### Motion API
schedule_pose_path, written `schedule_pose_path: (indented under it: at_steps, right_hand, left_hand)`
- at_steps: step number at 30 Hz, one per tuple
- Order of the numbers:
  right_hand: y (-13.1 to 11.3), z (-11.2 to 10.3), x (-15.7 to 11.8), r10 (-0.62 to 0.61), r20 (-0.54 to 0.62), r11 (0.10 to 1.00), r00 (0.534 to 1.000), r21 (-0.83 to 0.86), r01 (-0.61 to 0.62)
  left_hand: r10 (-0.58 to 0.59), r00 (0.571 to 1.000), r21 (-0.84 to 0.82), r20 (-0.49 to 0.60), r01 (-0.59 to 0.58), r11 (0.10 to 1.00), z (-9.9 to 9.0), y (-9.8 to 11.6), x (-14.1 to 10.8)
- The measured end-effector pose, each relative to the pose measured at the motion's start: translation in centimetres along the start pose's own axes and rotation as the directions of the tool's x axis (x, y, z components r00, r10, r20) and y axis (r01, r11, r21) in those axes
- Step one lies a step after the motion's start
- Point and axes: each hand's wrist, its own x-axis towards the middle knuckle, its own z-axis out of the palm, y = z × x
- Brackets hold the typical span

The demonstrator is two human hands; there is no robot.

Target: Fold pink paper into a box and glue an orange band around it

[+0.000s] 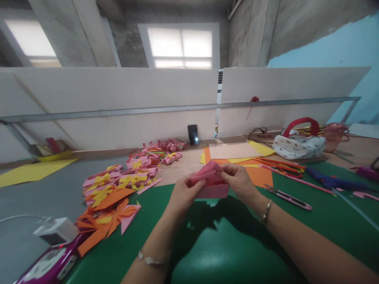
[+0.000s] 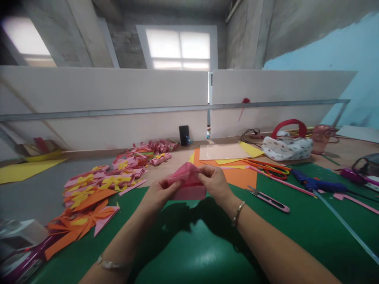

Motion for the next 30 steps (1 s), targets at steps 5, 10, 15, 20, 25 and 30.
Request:
schedule_pose_path:
  at_steps: [5, 10, 15, 20, 25, 30]
  right_hand:
    - [-0.1, 0.2, -0.3, 0.003, 0.034, 0.998, 0.999, -0.062, -0.001]
    - [-0.4, 0.4, -0.6, 0.035, 0.07, 0.995, 0.997, -0.099, -0.028]
    - [-0.2, 0.4, -0.8, 0.113, 0.069, 0.989, 0.991, -0.099, -0.106]
    - [-0.2, 0.5, -0.9, 0.099, 0.162, 0.975, 0.982, -0.215, -0.062]
    - [-0.3, 0.5, -0.9, 0.009, 0.128, 0.975, 0.992, -0.219, 0.019]
    - [-0.4, 0.5, -1.0, -0.061, 0.093, 0.931, 0.994, -0.355, 0.09]
  left_hand:
    - [-0.033, 0.998, -0.048, -0.044, 0.031, 0.998, -0.1, -0.2, 0.3]
    - [-0.14, 0.989, -0.117, -0.049, 0.134, 0.984, -0.4, -0.9, 0.6]
    - [-0.165, 0.985, -0.082, 0.047, 0.168, 0.982, -0.4, -0.6, 0.2]
    - [-0.134, 0.991, -0.04, 0.004, 0.134, 0.99, -0.3, -0.4, 0.3]
    - [-0.148, 0.988, 0.015, 0.045, 0.147, 0.989, 0.1, -0.2, 0.0]
    - [-0.072, 0.995, 0.064, 0.074, 0.068, 0.996, 0.5, 0.4, -0.6]
